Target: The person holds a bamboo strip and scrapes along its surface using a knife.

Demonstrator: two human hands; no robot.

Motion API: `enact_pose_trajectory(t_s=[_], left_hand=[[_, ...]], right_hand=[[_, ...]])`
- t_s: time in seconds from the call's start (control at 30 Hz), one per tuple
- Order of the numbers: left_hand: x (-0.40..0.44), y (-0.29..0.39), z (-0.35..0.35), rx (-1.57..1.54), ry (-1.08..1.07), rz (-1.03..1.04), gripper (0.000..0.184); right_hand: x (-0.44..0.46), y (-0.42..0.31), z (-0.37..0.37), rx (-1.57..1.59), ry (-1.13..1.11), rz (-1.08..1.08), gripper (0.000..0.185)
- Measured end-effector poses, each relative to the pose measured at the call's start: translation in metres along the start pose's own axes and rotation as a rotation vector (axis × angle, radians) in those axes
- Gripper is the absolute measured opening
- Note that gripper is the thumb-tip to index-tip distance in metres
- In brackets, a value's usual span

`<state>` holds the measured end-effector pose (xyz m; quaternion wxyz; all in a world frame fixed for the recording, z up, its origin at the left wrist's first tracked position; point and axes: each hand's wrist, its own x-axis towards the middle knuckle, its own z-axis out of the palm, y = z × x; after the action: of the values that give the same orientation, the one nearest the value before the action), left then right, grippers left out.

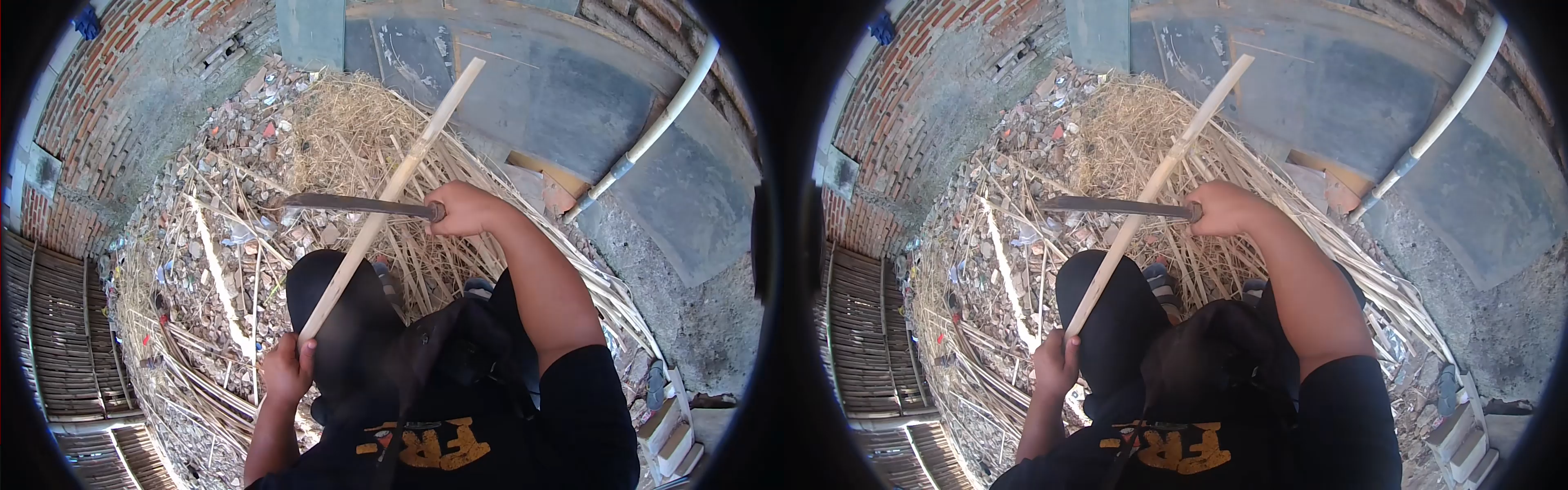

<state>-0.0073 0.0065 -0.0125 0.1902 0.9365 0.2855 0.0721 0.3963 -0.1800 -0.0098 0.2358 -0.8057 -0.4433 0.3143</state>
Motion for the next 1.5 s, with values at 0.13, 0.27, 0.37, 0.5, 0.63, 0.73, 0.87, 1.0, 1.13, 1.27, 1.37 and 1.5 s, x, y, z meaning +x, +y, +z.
enact_pose_trajectory(t_s=[0.13, 0.27, 0.37, 0.5, 0.63, 0.73, 0.87, 1.0, 1.13, 1.27, 1.37, 1.5], left_hand=[[-0.002, 0.003, 0.001, -0.035, 0.035, -0.009, 0.034], [-0.003, 0.004, 0.007, -0.073, 0.067, -0.013, 0.035], [0.003, 0.001, 0.009, -0.100, 0.044, -0.012, 0.035], [0.005, 0.005, 0.001, 0.000, 0.040, -0.011, 0.035], [0.004, 0.004, -0.007, 0.007, 0.018, -0.007, 0.034], [0.004, 0.009, -0.001, -0.036, 0.013, -0.006, 0.032], [0.002, 0.002, 0.008, -0.030, 0.068, 0.030, 0.031], [0.003, -0.002, 0.008, -0.117, 0.072, 0.050, 0.030], [0.007, 0.008, 0.005, -0.058, 0.069, 0.020, 0.031], [0.006, 0.007, -0.004, -0.033, 0.011, 0.018, 0.033], [0.007, 0.005, -0.004, -0.021, -0.044, 0.010, 0.034], [0.014, -0.001, 0.000, -0.102, -0.057, -0.005, 0.034]], right_hand=[[-0.001, -0.013, 0.012, -0.099, 0.195, -0.066, 0.021], [-0.018, -0.040, 0.020, -0.296, 0.230, -0.162, 0.025], [-0.014, -0.038, 0.019, -0.259, 0.205, -0.086, 0.027], [0.012, 0.030, -0.016, 0.224, 0.460, 0.255, 0.032], [0.004, 0.041, -0.016, 0.251, 0.429, 0.206, 0.031], [-0.009, 0.007, -0.004, -0.005, 0.314, 0.016, 0.027], [-0.020, -0.020, 0.011, -0.299, 0.187, -0.153, 0.023], [-0.012, -0.020, 0.009, -0.191, 0.164, -0.122, 0.023], [0.005, 0.006, 0.007, 0.008, 0.172, -0.018, 0.029], [-0.014, -0.025, 0.003, -0.152, 0.166, -0.002, 0.028], [-0.023, -0.037, 0.012, -0.320, 0.152, -0.104, 0.024], [0.008, 0.003, 0.012, -0.025, 0.126, -0.056, 0.021]])
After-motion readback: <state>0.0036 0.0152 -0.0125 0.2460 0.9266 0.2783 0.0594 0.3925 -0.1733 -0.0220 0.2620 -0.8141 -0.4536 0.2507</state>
